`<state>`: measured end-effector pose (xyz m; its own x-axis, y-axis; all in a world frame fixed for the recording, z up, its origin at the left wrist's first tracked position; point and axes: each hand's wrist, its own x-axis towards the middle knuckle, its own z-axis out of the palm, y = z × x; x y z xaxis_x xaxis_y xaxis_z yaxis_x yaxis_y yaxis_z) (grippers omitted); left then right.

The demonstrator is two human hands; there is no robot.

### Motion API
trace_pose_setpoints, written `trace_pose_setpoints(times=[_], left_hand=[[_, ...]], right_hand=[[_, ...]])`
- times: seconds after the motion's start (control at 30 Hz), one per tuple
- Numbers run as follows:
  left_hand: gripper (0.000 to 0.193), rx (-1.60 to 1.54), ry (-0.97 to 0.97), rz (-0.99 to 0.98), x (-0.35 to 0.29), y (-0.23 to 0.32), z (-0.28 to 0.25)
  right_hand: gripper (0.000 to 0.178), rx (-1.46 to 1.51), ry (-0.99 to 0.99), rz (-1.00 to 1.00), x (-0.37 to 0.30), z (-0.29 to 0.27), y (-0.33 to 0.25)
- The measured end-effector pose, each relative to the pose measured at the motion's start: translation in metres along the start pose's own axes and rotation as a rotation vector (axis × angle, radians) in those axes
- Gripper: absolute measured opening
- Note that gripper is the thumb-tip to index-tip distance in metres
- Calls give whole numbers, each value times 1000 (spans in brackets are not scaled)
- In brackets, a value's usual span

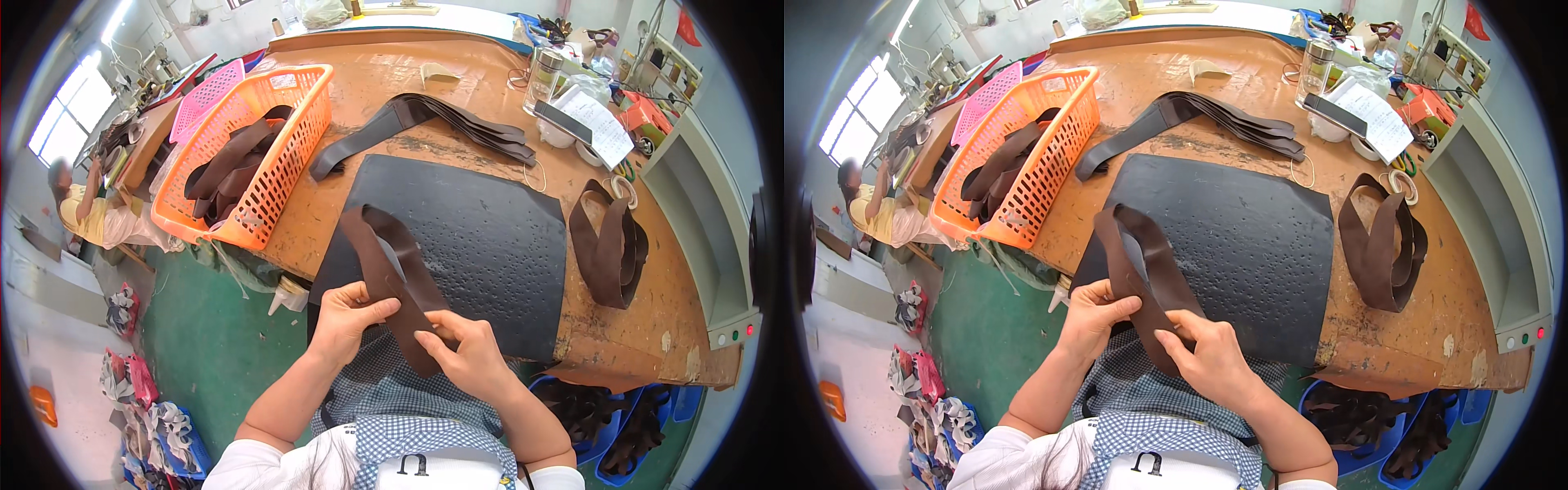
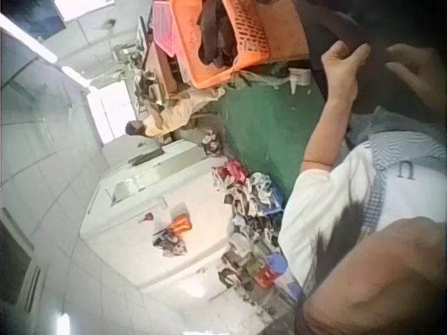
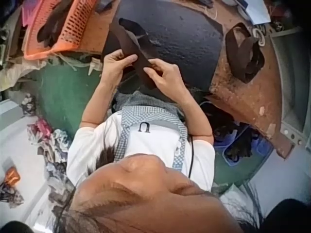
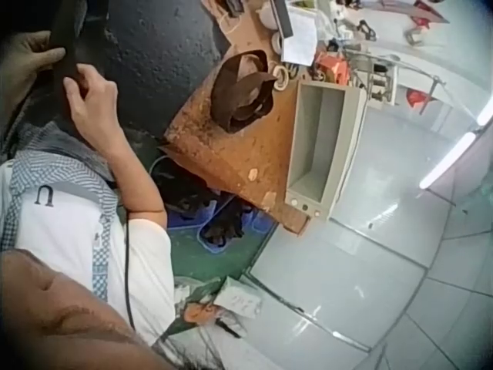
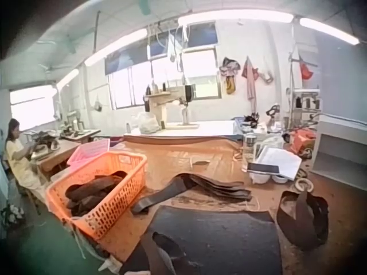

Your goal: Manually aligning and fitting together leather components for shoe upper assembly.

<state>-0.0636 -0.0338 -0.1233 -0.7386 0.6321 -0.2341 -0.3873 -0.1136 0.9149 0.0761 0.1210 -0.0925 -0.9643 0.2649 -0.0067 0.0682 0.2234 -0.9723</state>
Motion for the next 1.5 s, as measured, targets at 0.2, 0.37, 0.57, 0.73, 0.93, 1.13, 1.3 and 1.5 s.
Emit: trace_pose_setpoints(times=[0.2, 0.37, 0.57, 0.73, 0.93, 1.13, 1.3, 1.5], left_hand=[[19, 14, -4, 7, -12, -5, 11], [13, -20, 3, -45, -6, 1, 3], [10, -14, 21, -61, -3, 4, 4], [10, -27, 19, -49, -3, 2, 4], [11, -39, 15, 29, -6, 0, 10], [16, -44, -40, 93, -20, -11, 18], [17, -59, -50, 67, -22, -19, 17], [20, -164, -61, 51, -7, -7, 4]], right_hand=[[30, -43, 18, 29, 16, -2, -5], [32, -55, 38, -20, 10, 0, 0], [32, -49, 50, -18, 10, 3, 0], [32, -51, 48, -18, 8, 4, 3], [30, -37, 29, 57, 7, 3, -1], [17, 46, 147, -90, 20, 2, 3], [13, 125, 200, -33, 17, 5, 1], [11, 79, 207, -31, 14, 6, 3]])
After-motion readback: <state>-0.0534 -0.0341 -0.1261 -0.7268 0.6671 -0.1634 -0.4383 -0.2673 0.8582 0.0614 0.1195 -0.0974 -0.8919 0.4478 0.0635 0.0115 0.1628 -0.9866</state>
